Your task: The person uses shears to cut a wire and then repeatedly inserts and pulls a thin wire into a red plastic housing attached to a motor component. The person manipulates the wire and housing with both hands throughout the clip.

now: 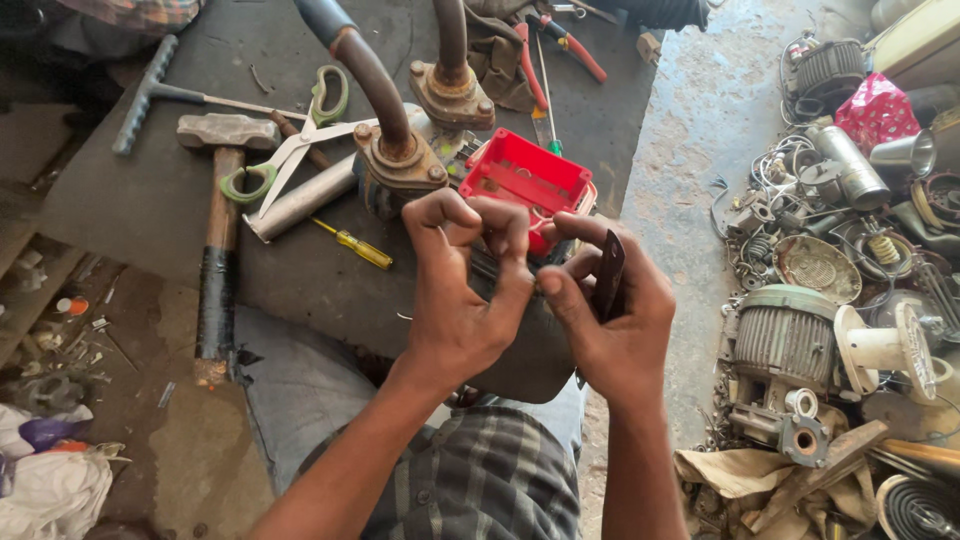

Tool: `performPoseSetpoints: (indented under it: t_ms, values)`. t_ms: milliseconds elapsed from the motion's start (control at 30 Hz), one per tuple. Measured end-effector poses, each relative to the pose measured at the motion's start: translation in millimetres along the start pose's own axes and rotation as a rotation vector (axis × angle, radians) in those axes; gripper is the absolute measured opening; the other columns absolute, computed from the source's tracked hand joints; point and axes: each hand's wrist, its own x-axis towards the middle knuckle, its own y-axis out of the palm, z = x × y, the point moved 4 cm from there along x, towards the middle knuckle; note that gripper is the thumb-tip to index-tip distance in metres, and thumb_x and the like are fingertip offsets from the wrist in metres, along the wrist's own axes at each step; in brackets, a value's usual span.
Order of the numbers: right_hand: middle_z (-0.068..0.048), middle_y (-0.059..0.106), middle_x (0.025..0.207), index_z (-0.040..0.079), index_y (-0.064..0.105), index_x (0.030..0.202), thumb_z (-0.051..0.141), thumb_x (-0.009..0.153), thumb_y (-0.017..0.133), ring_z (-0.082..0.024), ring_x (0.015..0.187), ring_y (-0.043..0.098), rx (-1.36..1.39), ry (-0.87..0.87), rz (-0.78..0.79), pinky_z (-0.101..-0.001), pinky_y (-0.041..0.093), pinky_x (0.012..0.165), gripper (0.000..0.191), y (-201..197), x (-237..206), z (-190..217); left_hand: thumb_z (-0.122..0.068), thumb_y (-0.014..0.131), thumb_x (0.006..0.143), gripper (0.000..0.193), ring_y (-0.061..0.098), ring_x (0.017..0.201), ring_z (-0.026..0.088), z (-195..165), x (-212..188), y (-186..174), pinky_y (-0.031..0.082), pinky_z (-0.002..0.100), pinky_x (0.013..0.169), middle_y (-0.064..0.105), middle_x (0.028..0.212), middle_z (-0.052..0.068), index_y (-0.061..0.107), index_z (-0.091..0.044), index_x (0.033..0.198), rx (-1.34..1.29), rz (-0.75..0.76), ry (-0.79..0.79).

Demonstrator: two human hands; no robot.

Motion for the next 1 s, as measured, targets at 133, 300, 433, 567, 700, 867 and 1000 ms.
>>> performPoseSetpoints:
  t_ms: [133, 300, 433, 567, 700, 867, 1000]
  values:
    - [-0.001, 0.073, 0.107, -0.001, 0.067, 0.125, 0.001, 0.098, 0.072, 0.002, 0.069, 0.049, -0.109, -0.014, -0.019, -0.0167, 0.039, 0.058, 0.027, -1, 15, 10, 0.008, 0.056, 0.103, 0.03, 0.055, 0.094, 0.008, -6, -2, -5, 0.05, 0.025, 0.094, 0.054, 0.107, 0.006, 0.035, -0.006, 0.12, 0.026, -0.011, 0.039]
    - [-0.001, 0.072, 0.097, -0.001, 0.069, 0.122, 0.0, 0.1, 0.071, 0.002, 0.065, 0.049, -0.18, -0.031, -0.08, -0.0174, 0.037, 0.054, 0.022, -1, 16, 21, 0.002, 0.061, 0.092, 0.041, 0.052, 0.095, 0.016, -26, 10, -22, 0.049, 0.031, 0.092, 0.053, 0.109, 0.013, 0.046, -0.003, 0.13, 0.321, -0.057, 0.031]
    - [-0.003, 0.072, 0.103, -0.002, 0.067, 0.123, 0.004, 0.104, 0.068, 0.0, 0.074, 0.055, -0.151, -0.027, -0.124, -0.0185, 0.043, 0.061, 0.02, -2, 7, 23, -0.011, 0.072, 0.097, 0.032, 0.065, 0.112, 0.023, -34, 30, -15, 0.05, 0.035, 0.1, 0.063, 0.119, 0.011, 0.058, -0.005, 0.125, 0.539, 0.016, 0.117]
    - [-0.001, 0.063, 0.099, 0.002, 0.06, 0.121, 0.016, 0.101, 0.052, -0.003, 0.077, 0.055, 0.04, 0.109, -0.176, -0.0188, 0.042, 0.061, 0.026, -11, -8, 15, -0.011, 0.077, 0.096, 0.014, 0.068, 0.103, 0.021, -35, 32, -13, 0.046, 0.036, 0.095, 0.071, 0.107, 0.002, 0.069, -0.01, 0.108, 0.659, 0.02, 0.149]
    - [-0.005, 0.057, 0.096, 0.006, 0.049, 0.125, 0.021, 0.114, 0.045, -0.008, 0.072, 0.051, 0.369, -0.001, -0.104, -0.0206, 0.04, 0.063, 0.019, -17, -18, 15, -0.01, 0.078, 0.094, 0.015, 0.068, 0.103, 0.019, -40, 9, -14, 0.043, 0.037, 0.095, 0.07, 0.107, -0.001, 0.069, -0.012, 0.106, 0.646, 0.116, 0.245]
    - [-0.008, 0.067, 0.099, 0.0, 0.058, 0.122, 0.014, 0.11, 0.052, -0.01, 0.078, 0.061, -0.217, -0.156, 0.131, -0.0241, 0.051, 0.066, 0.019, -8, -2, 31, -0.01, 0.079, 0.092, 0.017, 0.066, 0.104, 0.02, -30, -2, -15, 0.042, 0.039, 0.097, 0.07, 0.109, 0.0, 0.071, -0.012, 0.108, 0.7, 0.107, 0.274]
    - [-0.006, 0.07, 0.083, 0.001, 0.068, 0.121, 0.016, 0.104, 0.063, -0.01, 0.065, 0.059, -0.498, -0.259, 0.393, -0.0268, 0.048, 0.061, 0.023, 0, 39, 36, -0.012, 0.079, 0.092, 0.016, 0.066, 0.105, 0.019, -28, -3, -17, 0.041, 0.039, 0.096, 0.07, 0.109, 0.0, 0.071, -0.012, 0.106, 0.701, 0.096, 0.304]
